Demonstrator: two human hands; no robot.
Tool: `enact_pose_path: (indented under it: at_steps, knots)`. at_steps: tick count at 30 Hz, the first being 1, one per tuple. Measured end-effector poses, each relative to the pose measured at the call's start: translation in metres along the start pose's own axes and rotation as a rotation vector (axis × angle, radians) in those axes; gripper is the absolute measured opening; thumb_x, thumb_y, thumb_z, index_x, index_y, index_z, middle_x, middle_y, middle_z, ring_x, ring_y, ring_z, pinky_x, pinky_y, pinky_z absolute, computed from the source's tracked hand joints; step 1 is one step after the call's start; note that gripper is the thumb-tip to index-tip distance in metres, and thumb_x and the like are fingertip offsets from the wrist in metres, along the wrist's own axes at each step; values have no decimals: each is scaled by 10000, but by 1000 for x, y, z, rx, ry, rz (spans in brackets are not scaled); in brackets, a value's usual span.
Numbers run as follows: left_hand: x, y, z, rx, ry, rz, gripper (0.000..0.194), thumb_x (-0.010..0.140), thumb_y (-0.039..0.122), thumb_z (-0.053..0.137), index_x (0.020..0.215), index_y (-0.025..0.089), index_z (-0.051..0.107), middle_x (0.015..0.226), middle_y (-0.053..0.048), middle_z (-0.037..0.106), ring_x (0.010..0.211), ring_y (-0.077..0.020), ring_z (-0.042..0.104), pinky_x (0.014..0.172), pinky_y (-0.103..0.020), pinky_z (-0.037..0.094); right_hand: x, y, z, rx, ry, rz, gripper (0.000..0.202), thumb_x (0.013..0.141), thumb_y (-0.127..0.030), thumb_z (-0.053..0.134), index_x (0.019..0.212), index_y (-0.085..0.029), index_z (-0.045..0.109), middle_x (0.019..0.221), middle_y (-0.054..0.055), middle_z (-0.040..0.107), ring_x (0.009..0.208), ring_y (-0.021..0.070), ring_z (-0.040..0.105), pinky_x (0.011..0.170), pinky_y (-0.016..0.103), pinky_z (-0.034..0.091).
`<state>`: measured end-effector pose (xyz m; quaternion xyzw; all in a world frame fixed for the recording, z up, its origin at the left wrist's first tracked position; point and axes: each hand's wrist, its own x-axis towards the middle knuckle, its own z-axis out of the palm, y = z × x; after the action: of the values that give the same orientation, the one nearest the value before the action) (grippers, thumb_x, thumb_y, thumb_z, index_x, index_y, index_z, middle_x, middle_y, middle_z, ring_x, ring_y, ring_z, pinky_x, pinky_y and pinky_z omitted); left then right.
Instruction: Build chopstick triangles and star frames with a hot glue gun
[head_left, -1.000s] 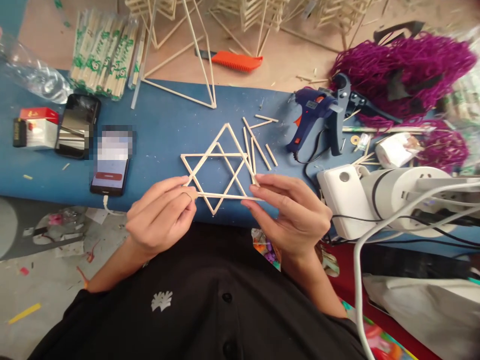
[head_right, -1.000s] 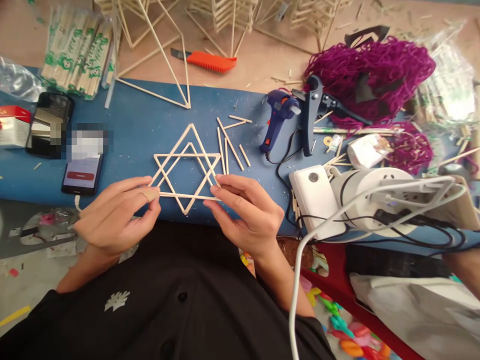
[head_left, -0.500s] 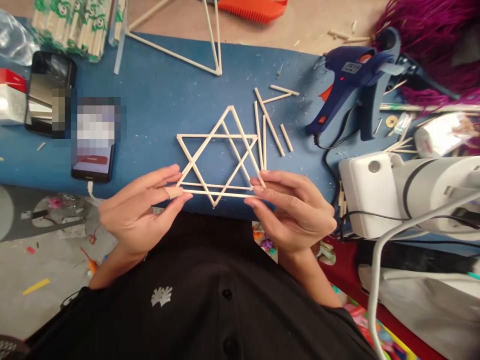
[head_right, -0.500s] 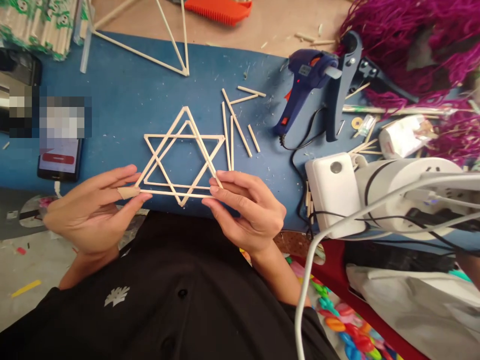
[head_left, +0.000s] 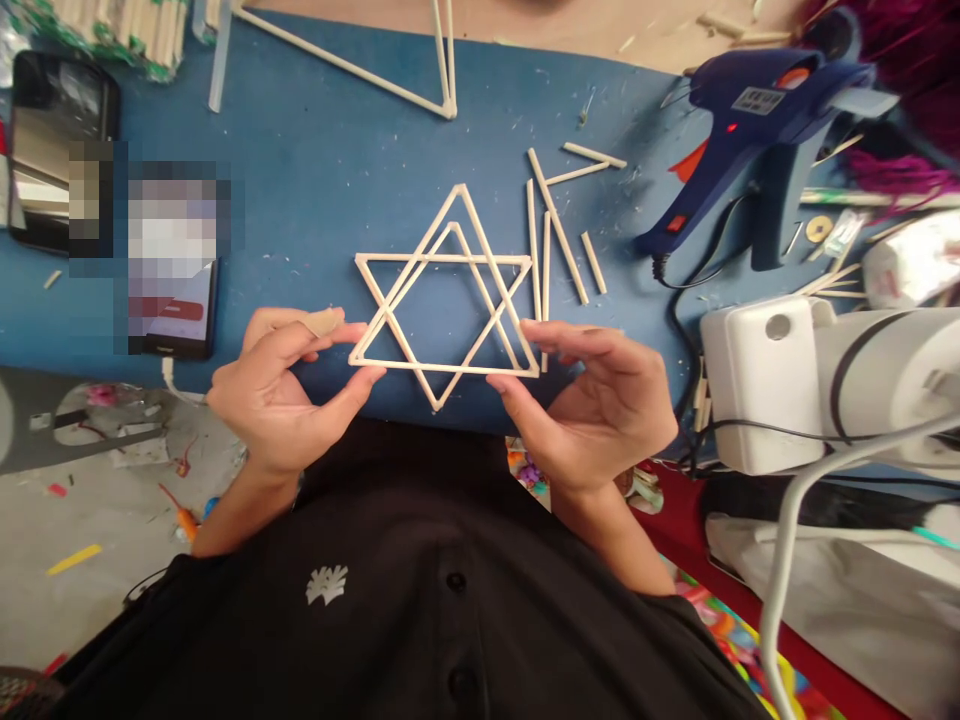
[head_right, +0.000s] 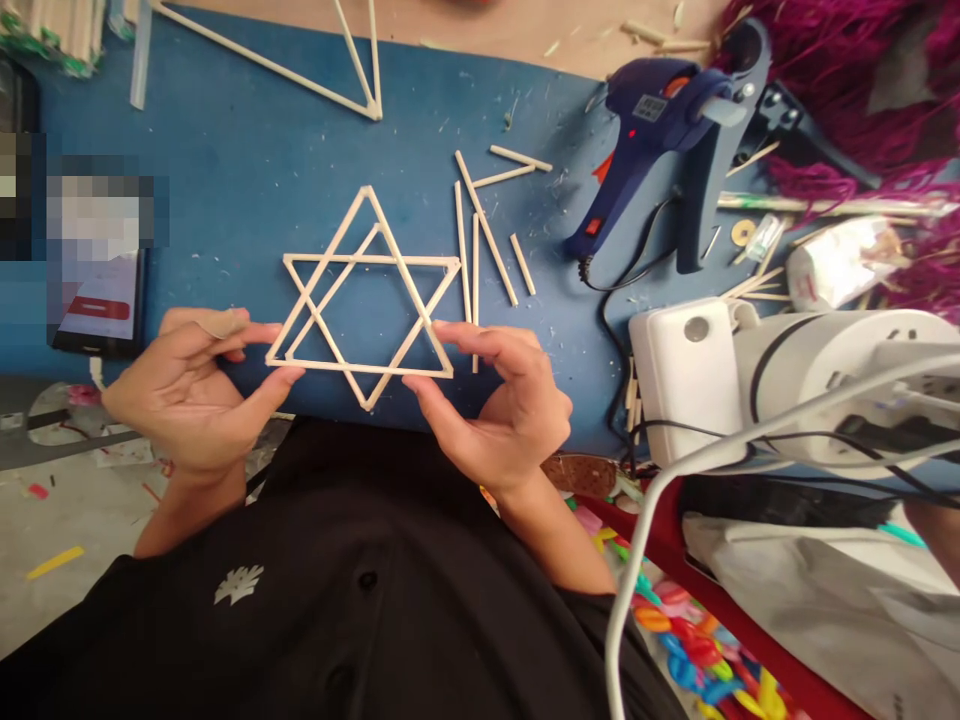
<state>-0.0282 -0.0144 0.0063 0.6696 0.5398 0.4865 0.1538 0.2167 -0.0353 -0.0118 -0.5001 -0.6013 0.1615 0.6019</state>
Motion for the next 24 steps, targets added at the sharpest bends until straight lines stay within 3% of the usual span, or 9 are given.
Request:
enact_pose_path:
  at_steps: [4,11,15,20,24]
  knots:
    - [2,-2,1,36,-16,48,442,779,208,966,1181,314,817,1014,3,845,914,-246,790,744,-441,699,1,-2,-1,-51,-39,20,603,784,-155,991,1288,-322,706,1086,38,819,966,310,838,847,532,730]
    - [4,-2,-2,75,-51,68,382,788,206,969,1123,324,829,980,12,818,856,-231,778,681,-409,691,-2,-2,-4,-48,-63,79,614,730,-97,1001,1251,-263,724,1093,60,857,948,299,852,754,464,705]
    - [2,-4,-2,106,-55,66,422,778,209,973,1155,320,821,938,24,812,827,-223,765,666,-401,674,-6,-2,-6,-94,-72,125,558,728,-122,1005,1195,-256,731,1071,46,871,870,258,848,748,423,708]
    - [1,-3,-3,162,-67,51,358,780,233,979,1093,320,828,920,22,813,806,-221,749,659,-410,659,-8,0,-7,-97,-78,125,562,725,-114,1001,1203,-255,741,1056,54,875,897,272,858,749,413,696]
    - [2,-2,-3,156,-71,81,428,781,196,984,1155,333,827,916,35,826,794,-210,741,663,-393,656,-8,0,-7,-99,-82,124,558,733,-121,998,1209,-255,739,1066,56,876,888,266,854,746,412,694]
